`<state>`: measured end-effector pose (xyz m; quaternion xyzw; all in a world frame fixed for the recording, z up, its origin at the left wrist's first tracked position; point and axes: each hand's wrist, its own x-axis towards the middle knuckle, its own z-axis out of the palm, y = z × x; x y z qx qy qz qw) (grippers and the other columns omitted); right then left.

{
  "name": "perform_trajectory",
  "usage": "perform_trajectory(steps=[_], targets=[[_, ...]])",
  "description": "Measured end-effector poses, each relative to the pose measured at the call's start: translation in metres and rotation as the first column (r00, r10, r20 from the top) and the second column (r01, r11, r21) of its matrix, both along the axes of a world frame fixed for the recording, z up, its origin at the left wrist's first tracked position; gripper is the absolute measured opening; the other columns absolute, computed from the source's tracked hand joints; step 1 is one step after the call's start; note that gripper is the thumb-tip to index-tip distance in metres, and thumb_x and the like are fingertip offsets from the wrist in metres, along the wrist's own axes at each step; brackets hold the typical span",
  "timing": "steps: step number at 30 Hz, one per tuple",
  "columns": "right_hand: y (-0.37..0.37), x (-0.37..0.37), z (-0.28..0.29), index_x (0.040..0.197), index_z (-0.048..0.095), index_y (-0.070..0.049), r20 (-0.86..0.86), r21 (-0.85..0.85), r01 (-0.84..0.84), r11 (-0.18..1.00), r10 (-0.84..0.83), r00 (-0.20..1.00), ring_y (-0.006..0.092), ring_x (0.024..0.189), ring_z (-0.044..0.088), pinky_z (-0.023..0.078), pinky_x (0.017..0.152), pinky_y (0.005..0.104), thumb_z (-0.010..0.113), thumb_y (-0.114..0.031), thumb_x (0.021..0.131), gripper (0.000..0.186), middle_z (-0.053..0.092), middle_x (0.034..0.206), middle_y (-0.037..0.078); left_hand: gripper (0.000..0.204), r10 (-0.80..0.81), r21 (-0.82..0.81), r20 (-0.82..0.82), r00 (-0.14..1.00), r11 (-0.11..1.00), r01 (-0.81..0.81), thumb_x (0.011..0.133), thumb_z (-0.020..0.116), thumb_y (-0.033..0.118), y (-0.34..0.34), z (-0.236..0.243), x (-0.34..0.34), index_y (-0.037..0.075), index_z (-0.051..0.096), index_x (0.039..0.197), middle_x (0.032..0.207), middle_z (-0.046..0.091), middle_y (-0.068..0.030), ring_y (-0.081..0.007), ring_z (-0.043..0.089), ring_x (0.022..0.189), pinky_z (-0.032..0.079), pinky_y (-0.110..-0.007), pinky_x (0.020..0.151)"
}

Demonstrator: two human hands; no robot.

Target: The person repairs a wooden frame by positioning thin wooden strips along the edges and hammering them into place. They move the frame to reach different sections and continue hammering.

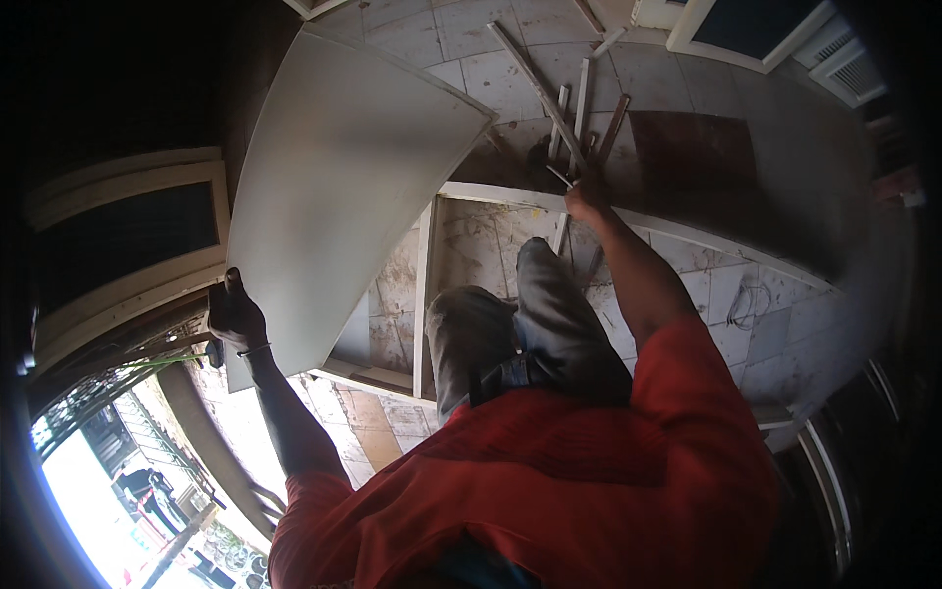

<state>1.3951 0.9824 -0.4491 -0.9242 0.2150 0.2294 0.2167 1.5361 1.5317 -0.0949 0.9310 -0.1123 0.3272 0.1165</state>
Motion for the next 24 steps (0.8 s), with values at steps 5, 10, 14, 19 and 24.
perform_trajectory(steps=[5, 10, 14, 19, 24], targets=[[0.036, -0.113, 0.067, 0.124, 0.065, -0.004, -0.083, -0.021, 0.105, 0.994, -0.106, 0.991, 0.0370, 0.107, 0.066, 0.052, 0.093, 0.0478, 0.059, -0.027, 0.088, 0.044, 0.069, 0.111, 0.022, 0.055, 0.062, -0.023, -0.057, 0.996, 0.998, -0.063, 0.096, 0.062, 0.048, -0.001, 0.066, -0.043, 0.002, 0.056, 0.067, 0.062, 0.056, -0.0085, -0.0247, 0.050, 0.049, 0.040, -0.038, 0.049], [0.044, -0.152, 0.181, 0.131, 0.057, 0.003, 0.237, 0.265, 0.603, 0.753, -0.657, 0.716, 0.0365, 0.122, 0.058, 0.047, 0.101, 0.0451, 0.065, -0.053, 0.089, 0.070, 0.061, 0.126, 0.029, 0.056, -0.003, -0.063, -0.143, 0.990, 0.998, -0.006, 0.095, 0.063, 0.048, -0.024, 0.128, -0.067, 0.001, 0.056, 0.065, 0.058, 0.054, -0.0088, -0.0236, 0.047, 0.047, 0.038, -0.038, 0.048], [0.038, -0.194, 0.359, 0.135, 0.054, 0.003, 0.374, 0.606, 0.595, 0.529, -0.849, 0.374, 0.0315, 0.121, 0.060, 0.046, 0.102, 0.0416, 0.067, -0.053, 0.089, 0.074, 0.063, 0.127, 0.024, 0.053, -0.235, -0.044, -0.189, 0.954, 0.972, 0.231, 0.094, 0.066, 0.044, -0.063, 0.162, -0.089, 0.001, 0.056, 0.064, 0.060, 0.056, -0.0089, -0.0229, 0.047, 0.048, 0.038, -0.038, 0.048], [0.034, -0.288, 0.509, 0.146, 0.042, -0.003, 0.577, 0.513, 0.422, 0.747, -0.665, 0.475, 0.0278, 0.132, 0.050, 0.039, 0.109, 0.0436, 0.084, -0.042, 0.076, 0.090, 0.055, 0.139, 0.018, 0.045, -0.527, -0.212, -0.235, 0.817, 0.848, 0.486, 0.086, 0.076, 0.042, -0.133, 0.172, -0.133, 0.001, 0.062, 0.072, 0.065, 0.061, -0.0110, -0.0298, 0.059, 0.056, 0.046, -0.039, 0.053], [0.020, -0.388, 0.542, 0.145, 0.043, -0.001, 0.415, 0.522, 0.501, 0.691, -0.718, 0.558, 0.0323, 0.124, 0.057, 0.044, 0.107, 0.0436, 0.087, -0.044, 0.071, 0.097, 0.058, 0.134, 0.021, 0.045, -0.766, -0.220, -0.167, 0.621, 0.643, 0.734, 0.083, 0.078, 0.044, -0.226, 0.183, -0.183, 0.002, 0.063, 0.075, 0.069, 0.062, -0.0127, -0.0339, 0.061, 0.062, 0.047, -0.041, 0.056]])
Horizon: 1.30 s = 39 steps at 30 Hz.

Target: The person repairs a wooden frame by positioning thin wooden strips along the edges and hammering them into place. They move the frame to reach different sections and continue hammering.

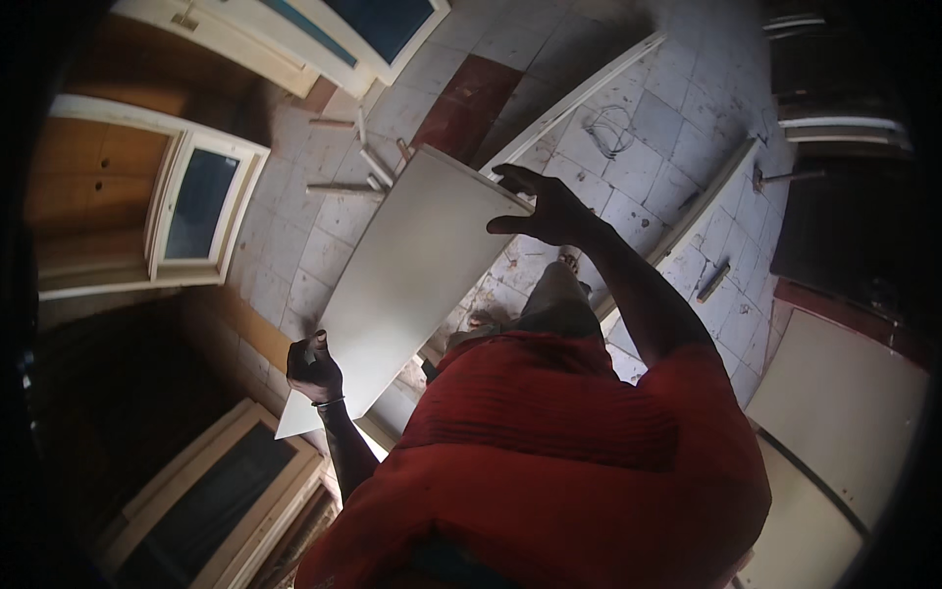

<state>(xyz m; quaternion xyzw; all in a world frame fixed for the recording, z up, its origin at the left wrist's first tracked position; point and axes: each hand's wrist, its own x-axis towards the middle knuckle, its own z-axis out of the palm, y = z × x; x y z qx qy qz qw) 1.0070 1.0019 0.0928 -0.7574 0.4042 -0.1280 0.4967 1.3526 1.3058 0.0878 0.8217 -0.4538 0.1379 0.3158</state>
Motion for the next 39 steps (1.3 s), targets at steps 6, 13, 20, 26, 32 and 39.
perform_trajectory(steps=[6, 13, 20, 26, 32, 39], targets=[[-0.034, -0.148, -0.002, 0.127, 0.060, 0.002, -0.069, -0.030, 0.243, 0.970, -0.244, 0.967, 0.0329, 0.116, 0.062, 0.047, 0.102, 0.0398, 0.082, -0.055, 0.072, 0.082, 0.065, 0.122, 0.022, 0.043, -0.326, -0.040, -0.040, 0.944, 0.945, 0.325, 0.081, 0.080, 0.041, -0.141, 0.025, -0.086, 0.003, 0.062, 0.074, 0.068, 0.058, -0.0124, -0.0353, 0.057, 0.062, 0.044, -0.043, 0.058], [-0.133, -0.324, 0.020, 0.111, 0.069, -0.001, 0.086, 0.113, 0.509, 0.853, -0.519, 0.850, 0.0232, 0.091, 0.069, 0.053, 0.086, 0.0364, 0.083, -0.051, 0.075, 0.063, 0.073, 0.097, 0.014, 0.042, -0.584, -0.132, -0.004, 0.812, 0.805, 0.579, 0.083, 0.078, 0.038, -0.351, 0.042, -0.229, 0.001, 0.059, 0.075, 0.068, 0.057, -0.0131, -0.0359, 0.056, 0.062, 0.043, -0.043, 0.059], [-0.264, -0.433, 0.143, 0.104, 0.072, -0.002, 0.108, -0.028, 0.547, 0.837, -0.542, 0.834, 0.0197, 0.082, 0.070, 0.055, 0.079, 0.0334, 0.084, -0.040, 0.078, 0.048, 0.074, 0.089, 0.013, 0.039, -0.617, -0.277, -0.077, 0.783, 0.768, 0.578, 0.091, 0.071, 0.033, -0.518, 0.052, -0.339, -0.002, 0.058, 0.081, 0.075, 0.058, -0.0119, -0.0260, 0.056, 0.069, 0.046, -0.039, 0.067], [-0.394, -0.513, 0.178, 0.100, 0.073, 0.000, 0.036, -0.223, 0.561, 0.797, -0.568, 0.822, 0.0183, 0.074, 0.068, 0.054, 0.074, 0.0336, 0.085, -0.040, 0.077, 0.048, 0.073, 0.084, 0.015, 0.025, -0.704, -0.427, -0.306, 0.641, 0.703, 0.569, 0.093, 0.067, 0.024, -0.693, 0.008, -0.428, 0.000, 0.063, 0.087, 0.081, 0.062, -0.0089, -0.0217, 0.057, 0.074, 0.047, -0.036, 0.072], [-0.550, -0.607, 0.205, 0.105, 0.073, -0.002, -0.134, -0.267, 0.529, 0.806, -0.574, 0.808, 0.0272, 0.088, 0.071, 0.054, 0.083, 0.0382, 0.078, -0.046, 0.082, 0.050, 0.073, 0.091, 0.017, 0.013, -0.761, -0.416, -0.319, 0.564, 0.648, 0.639, 0.088, 0.067, 0.016, -0.900, -0.036, -0.543, 0.003, 0.065, 0.085, 0.079, 0.065, -0.0093, -0.0265, 0.062, 0.077, 0.047, -0.038, 0.073], [-0.684, -0.733, 0.252, 0.089, 0.073, 0.001, -0.174, -0.247, 0.681, 0.689, -0.723, 0.668, 0.0224, 0.068, 0.070, 0.055, 0.068, 0.0335, 0.082, -0.039, 0.080, 0.042, 0.072, 0.076, 0.014, 0.026, -0.800, -0.379, -0.485, 0.354, 0.557, 0.739, 0.091, 0.068, 0.027, -1.108, -0.017, -0.723, 0.003, 0.064, 0.084, 0.078, 0.064, -0.0099, -0.0263, 0.061, 0.075, 0.047, -0.039, 0.073]])
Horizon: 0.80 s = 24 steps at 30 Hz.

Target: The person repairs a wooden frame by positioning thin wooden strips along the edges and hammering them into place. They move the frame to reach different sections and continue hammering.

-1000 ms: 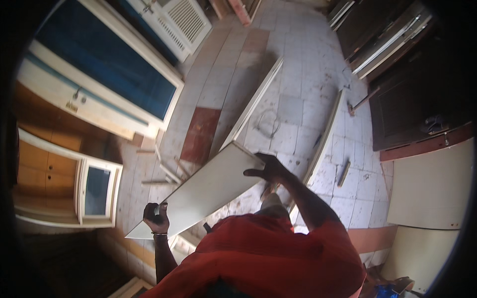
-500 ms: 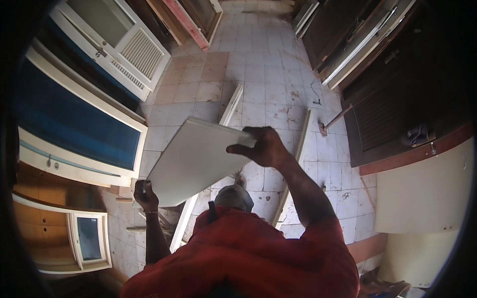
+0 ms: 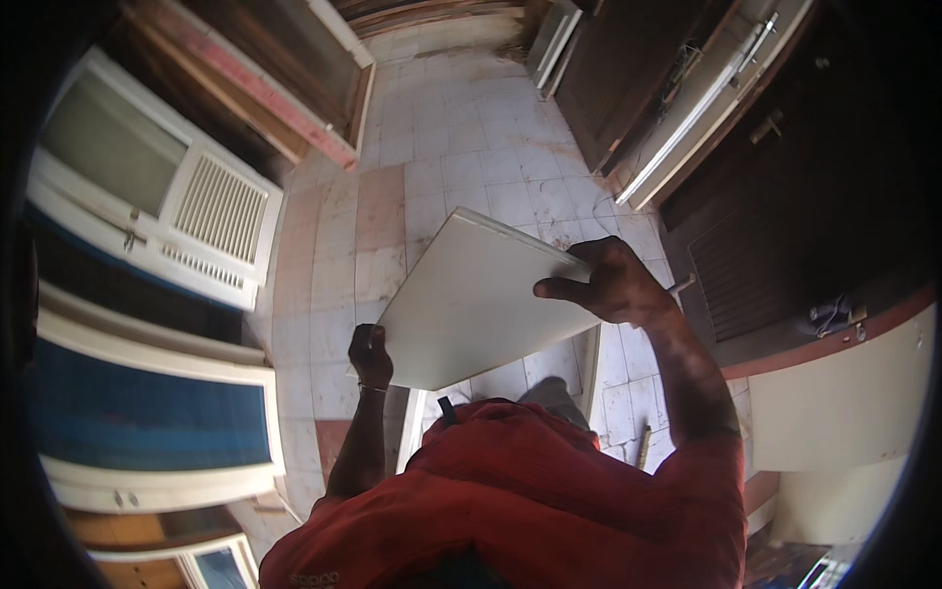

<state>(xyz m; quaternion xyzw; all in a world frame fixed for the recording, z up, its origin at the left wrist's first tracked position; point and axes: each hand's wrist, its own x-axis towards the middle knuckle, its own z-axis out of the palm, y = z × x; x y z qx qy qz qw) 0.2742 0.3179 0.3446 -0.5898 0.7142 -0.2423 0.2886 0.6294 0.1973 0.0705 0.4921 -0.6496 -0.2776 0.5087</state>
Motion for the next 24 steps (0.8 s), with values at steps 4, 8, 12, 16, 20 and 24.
perform_trajectory(steps=[4, 8, 12, 16, 20, 24], targets=[[-0.071, -0.089, -0.027, 0.086, 0.073, 0.001, -0.120, -0.196, -0.154, 0.969, 0.132, 0.984, 0.0220, 0.064, 0.069, 0.055, 0.065, 0.0342, 0.081, -0.035, 0.082, 0.037, 0.070, 0.072, 0.014, 0.029, -0.158, 0.054, 0.019, 0.987, 0.986, 0.157, 0.093, 0.067, 0.029, -0.124, -0.013, -0.097, 0.001, 0.065, 0.089, 0.083, 0.066, -0.0112, -0.0258, 0.062, 0.080, 0.048, -0.037, 0.076], [-0.164, -0.152, -0.023, 0.084, 0.074, -0.001, -0.024, -0.105, -0.024, 0.994, 0.021, 0.999, 0.0247, 0.067, 0.070, 0.055, 0.066, 0.0362, 0.078, -0.035, 0.084, 0.035, 0.071, 0.074, 0.015, 0.033, -0.238, 0.080, 0.091, 0.967, 0.970, 0.231, 0.096, 0.063, 0.032, -0.253, -0.037, -0.186, 0.000, 0.067, 0.097, 0.092, 0.068, -0.0145, -0.0281, 0.065, 0.088, 0.050, -0.039, 0.081], [-0.271, -0.235, -0.027, 0.085, 0.074, -0.002, -0.225, -0.280, -0.222, 0.934, 0.161, 0.961, 0.0323, 0.070, 0.069, 0.055, 0.066, 0.0403, 0.075, -0.032, 0.087, 0.030, 0.069, 0.074, 0.017, 0.040, -0.283, 0.170, 0.099, 0.954, 0.949, 0.264, 0.100, 0.056, 0.038, -0.360, -0.044, -0.286, -0.001, 0.065, 0.104, 0.102, 0.068, -0.0192, -0.0329, 0.064, 0.097, 0.050, -0.040, 0.087], [-0.397, -0.299, -0.010, 0.083, 0.072, -0.001, -0.318, -0.335, -0.311, 0.889, 0.204, 0.926, 0.0329, 0.068, 0.069, 0.054, 0.066, 0.0433, 0.073, -0.034, 0.088, 0.033, 0.069, 0.073, 0.016, 0.052, -0.229, 0.165, 0.081, 0.970, 0.963, 0.214, 0.102, 0.047, 0.049, -0.468, -0.036, -0.368, 0.000, 0.062, 0.114, 0.104, 0.067, -0.0197, -0.0333, 0.063, 0.101, 0.048, -0.039, 0.090], [-0.507, -0.346, 0.015, 0.085, 0.073, -0.003, -0.464, -0.200, -0.383, 0.902, 0.257, 0.848, 0.0319, 0.069, 0.068, 0.054, 0.066, 0.0423, 0.069, -0.034, 0.090, 0.032, 0.070, 0.075, 0.014, 0.059, -0.243, 0.323, -0.179, 0.953, 0.901, 0.291, 0.101, 0.045, 0.054, -0.565, -0.056, -0.434, -0.001, 0.058, 0.119, 0.100, 0.065, -0.0150, -0.0215, 0.061, 0.091, 0.050, -0.034, 0.083], [-0.618, -0.405, 0.012, 0.090, 0.073, -0.003, -0.491, -0.104, -0.334, 0.937, 0.243, 0.836, 0.0333, 0.078, 0.069, 0.053, 0.074, 0.0446, 0.063, -0.040, 0.093, 0.038, 0.071, 0.082, 0.015, 0.055, -0.182, 0.290, -0.384, 0.905, 0.907, 0.305, 0.101, 0.050, 0.052, -0.673, -0.070, -0.525, 0.000, 0.057, 0.118, 0.096, 0.063, -0.0082, -0.0160, 0.059, 0.080, 0.050, -0.031, 0.075]])
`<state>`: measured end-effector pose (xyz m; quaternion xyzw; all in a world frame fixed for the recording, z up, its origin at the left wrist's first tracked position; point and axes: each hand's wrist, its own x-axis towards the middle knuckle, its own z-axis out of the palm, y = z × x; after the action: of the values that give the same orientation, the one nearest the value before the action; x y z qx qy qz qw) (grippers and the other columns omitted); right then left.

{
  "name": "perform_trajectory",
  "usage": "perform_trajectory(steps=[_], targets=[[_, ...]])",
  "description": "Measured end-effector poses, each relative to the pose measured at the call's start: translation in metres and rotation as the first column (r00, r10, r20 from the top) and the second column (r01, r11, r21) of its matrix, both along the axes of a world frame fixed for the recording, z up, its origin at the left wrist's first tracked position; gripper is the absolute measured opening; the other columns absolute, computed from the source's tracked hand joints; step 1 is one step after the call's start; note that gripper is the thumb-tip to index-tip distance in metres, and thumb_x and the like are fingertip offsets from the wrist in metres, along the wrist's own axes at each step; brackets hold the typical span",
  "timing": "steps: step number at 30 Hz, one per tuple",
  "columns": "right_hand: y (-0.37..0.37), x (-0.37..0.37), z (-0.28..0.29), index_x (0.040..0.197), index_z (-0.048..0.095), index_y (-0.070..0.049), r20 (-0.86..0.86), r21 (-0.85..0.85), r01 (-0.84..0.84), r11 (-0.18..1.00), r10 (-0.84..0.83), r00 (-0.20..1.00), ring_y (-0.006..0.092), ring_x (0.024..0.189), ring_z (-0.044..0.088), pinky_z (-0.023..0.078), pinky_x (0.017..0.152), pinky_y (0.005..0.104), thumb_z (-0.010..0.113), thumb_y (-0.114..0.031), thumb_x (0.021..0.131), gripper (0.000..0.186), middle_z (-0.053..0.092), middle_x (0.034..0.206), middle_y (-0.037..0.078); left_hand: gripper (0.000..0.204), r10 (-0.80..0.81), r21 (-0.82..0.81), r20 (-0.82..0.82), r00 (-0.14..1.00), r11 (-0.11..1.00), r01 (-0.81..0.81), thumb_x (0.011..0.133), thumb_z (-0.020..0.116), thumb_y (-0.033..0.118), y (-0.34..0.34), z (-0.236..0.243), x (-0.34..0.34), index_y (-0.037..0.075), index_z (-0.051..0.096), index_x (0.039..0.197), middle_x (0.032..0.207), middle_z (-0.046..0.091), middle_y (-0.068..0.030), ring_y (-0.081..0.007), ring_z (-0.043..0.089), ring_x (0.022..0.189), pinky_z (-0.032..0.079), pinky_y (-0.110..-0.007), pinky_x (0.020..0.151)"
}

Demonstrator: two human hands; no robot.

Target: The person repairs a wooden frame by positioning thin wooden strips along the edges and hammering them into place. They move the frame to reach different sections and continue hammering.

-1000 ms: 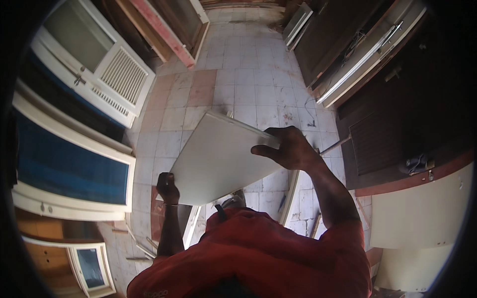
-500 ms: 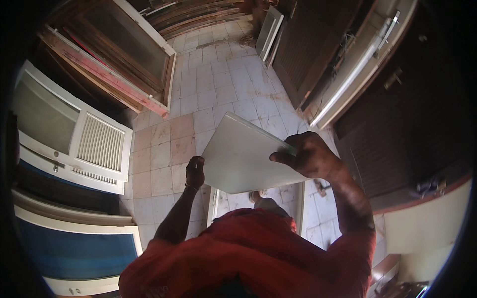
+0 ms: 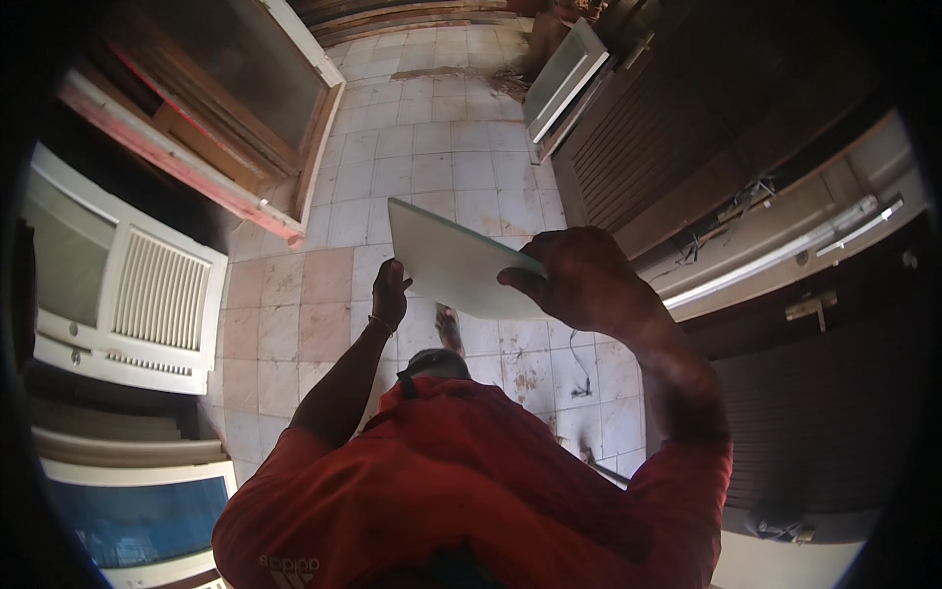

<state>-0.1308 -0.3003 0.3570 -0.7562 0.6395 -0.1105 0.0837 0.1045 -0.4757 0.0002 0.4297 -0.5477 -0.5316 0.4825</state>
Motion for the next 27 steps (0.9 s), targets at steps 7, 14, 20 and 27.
perform_trajectory(steps=[7, 14, 20, 27], targets=[[-0.201, -0.114, -0.005, 0.091, 0.073, -0.002, 0.032, 0.137, 0.199, 0.970, -0.205, 0.978, 0.0353, 0.082, 0.068, 0.052, 0.080, 0.0445, 0.062, -0.041, 0.093, 0.041, 0.070, 0.082, 0.018, 0.044, -0.083, -0.109, 0.222, 0.972, 0.988, 0.110, 0.100, 0.057, 0.042, -0.202, -0.012, -0.148, 0.002, 0.061, 0.119, 0.120, 0.062, -0.0201, -0.0318, 0.058, 0.115, 0.045, -0.040, 0.101], [-0.370, -0.245, -0.013, 0.086, 0.071, 0.000, -0.006, 0.081, 0.390, 0.917, -0.390, 0.921, 0.0353, 0.073, 0.067, 0.051, 0.072, 0.0452, 0.066, -0.041, 0.091, 0.042, 0.068, 0.076, 0.021, 0.061, -0.234, -0.138, 0.467, 0.853, 0.933, 0.332, 0.090, 0.066, 0.054, -0.396, 0.011, -0.290, 0.000, 0.063, 0.120, 0.126, 0.060, -0.0217, -0.0344, 0.054, 0.124, 0.042, -0.039, 0.106], [-0.512, -0.374, -0.058, 0.089, 0.073, -0.001, -0.052, 0.151, 0.471, 0.869, -0.468, 0.882, 0.0408, 0.079, 0.067, 0.051, 0.074, 0.0483, 0.066, -0.035, 0.090, 0.035, 0.067, 0.079, 0.024, 0.055, -0.390, 0.093, 0.398, 0.830, 0.918, 0.386, 0.094, 0.062, 0.050, -0.555, -0.039, -0.332, 0.000, 0.067, 0.116, 0.119, 0.067, -0.0189, -0.0291, 0.062, 0.114, 0.046, -0.037, 0.099], [-0.695, -0.507, -0.085, 0.097, 0.072, 0.002, 0.033, 0.252, 0.612, 0.750, -0.639, 0.769, 0.0371, 0.085, 0.070, 0.051, 0.078, 0.0471, 0.068, -0.035, 0.088, 0.038, 0.068, 0.083, 0.025, 0.057, -0.278, 0.454, 0.729, 0.626, 0.880, -0.138, 0.098, 0.049, 0.056, -0.625, -0.216, -0.194, 0.002, 0.065, 0.097, 0.069, 0.056, -0.0059, -0.0205, 0.052, 0.061, 0.046, -0.041, 0.059]])
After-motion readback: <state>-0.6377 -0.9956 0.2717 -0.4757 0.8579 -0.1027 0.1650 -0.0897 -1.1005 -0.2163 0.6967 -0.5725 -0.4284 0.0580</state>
